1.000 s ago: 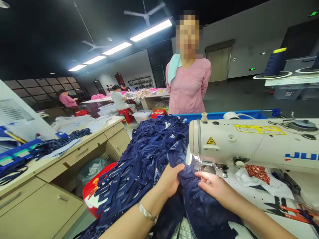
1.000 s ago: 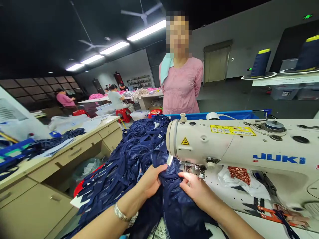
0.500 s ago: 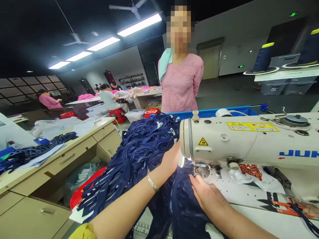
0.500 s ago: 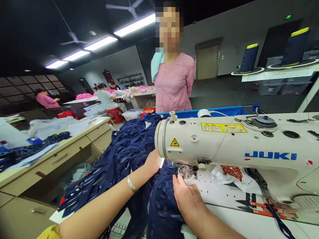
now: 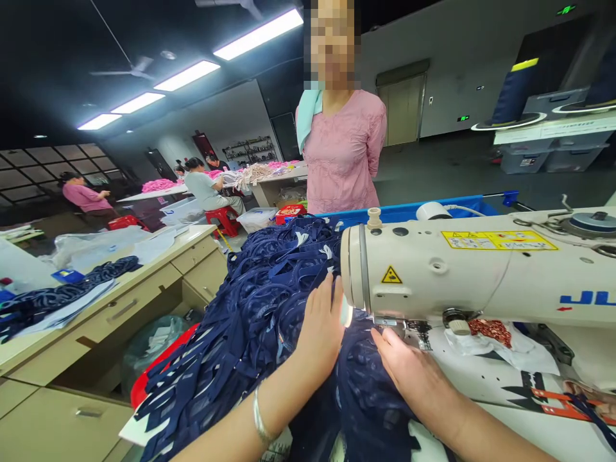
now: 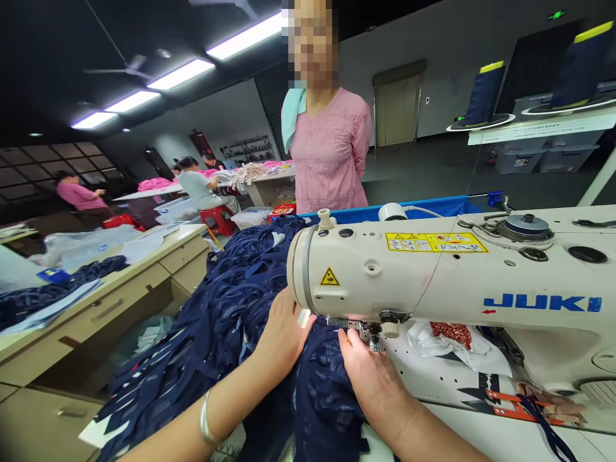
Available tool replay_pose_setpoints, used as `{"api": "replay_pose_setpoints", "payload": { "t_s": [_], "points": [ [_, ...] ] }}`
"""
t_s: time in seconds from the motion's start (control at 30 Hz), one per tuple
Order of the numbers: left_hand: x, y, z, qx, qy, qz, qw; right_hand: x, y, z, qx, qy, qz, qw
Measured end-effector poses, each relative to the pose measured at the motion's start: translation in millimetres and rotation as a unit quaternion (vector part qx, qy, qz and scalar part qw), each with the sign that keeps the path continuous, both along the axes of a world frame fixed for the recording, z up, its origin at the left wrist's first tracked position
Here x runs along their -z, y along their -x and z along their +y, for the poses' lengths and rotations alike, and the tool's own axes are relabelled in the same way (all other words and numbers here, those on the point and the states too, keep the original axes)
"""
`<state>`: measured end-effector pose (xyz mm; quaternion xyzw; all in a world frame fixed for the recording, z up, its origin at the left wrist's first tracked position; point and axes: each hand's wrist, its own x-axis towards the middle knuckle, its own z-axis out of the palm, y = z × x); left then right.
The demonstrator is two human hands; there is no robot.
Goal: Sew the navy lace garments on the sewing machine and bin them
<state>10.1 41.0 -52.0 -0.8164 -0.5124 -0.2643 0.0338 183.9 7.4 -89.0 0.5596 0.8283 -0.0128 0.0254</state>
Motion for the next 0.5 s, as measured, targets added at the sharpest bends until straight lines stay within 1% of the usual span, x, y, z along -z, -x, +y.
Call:
{"api": "replay_pose_setpoints", "payload": {
  "t_s": [0.03, 0.07, 0.1, 0.17, 0.2, 0.27, 0.3, 0.37, 0.5],
  "points": [
    [0.4, -0.3, -8.9, 0.002, 0.011, 0.041, 0.999, 0.9, 0.1, -0.2, 0.004, 0.001, 0.001, 1.0],
    [0.8, -1.0, -16.0, 0.028, 0.037, 0.076, 0.996, 2.2, -0.8, 0.0, 0.008, -0.001, 0.003, 1.0],
    [1.1, -2.0, -21.0, 0.069, 0.069, 0.104, 0.99, 3.7, -3.1, 0.9, 0.01, -0.01, 0.016, 1.0],
    [1.2, -3.2, -24.9, 0.148, 0.127, 0.133, 0.972, 6.4, -12.5, 5.3, -0.009, -0.043, 0.084, 0.995],
    [1.1, -3.2, -24.5, 0.167, 0.143, 0.136, 0.966, 7.4, -19.2, 8.8, -0.02, -0.068, 0.129, 0.989],
    [0.5, -2.1, -21.3, 0.167, 0.159, 0.132, 0.964, 8.8, -33.7, 17.4, -0.02, -0.12, 0.203, 0.971],
    [0.1, -1.2, -19.5, 0.167, 0.162, 0.133, 0.964, 9.6, -40.0, 21.9, -0.009, -0.135, 0.224, 0.965],
    [-0.6, 0.3, -17.3, 0.17, 0.165, 0.133, 0.962, 12.1, -48.1, 29.0, 0.016, -0.145, 0.235, 0.961],
    [-0.3, 1.0, -17.4, 0.175, 0.161, 0.131, 0.962, 19.6, -47.2, 31.7, 0.017, -0.156, 0.253, 0.955]
  ]
}}
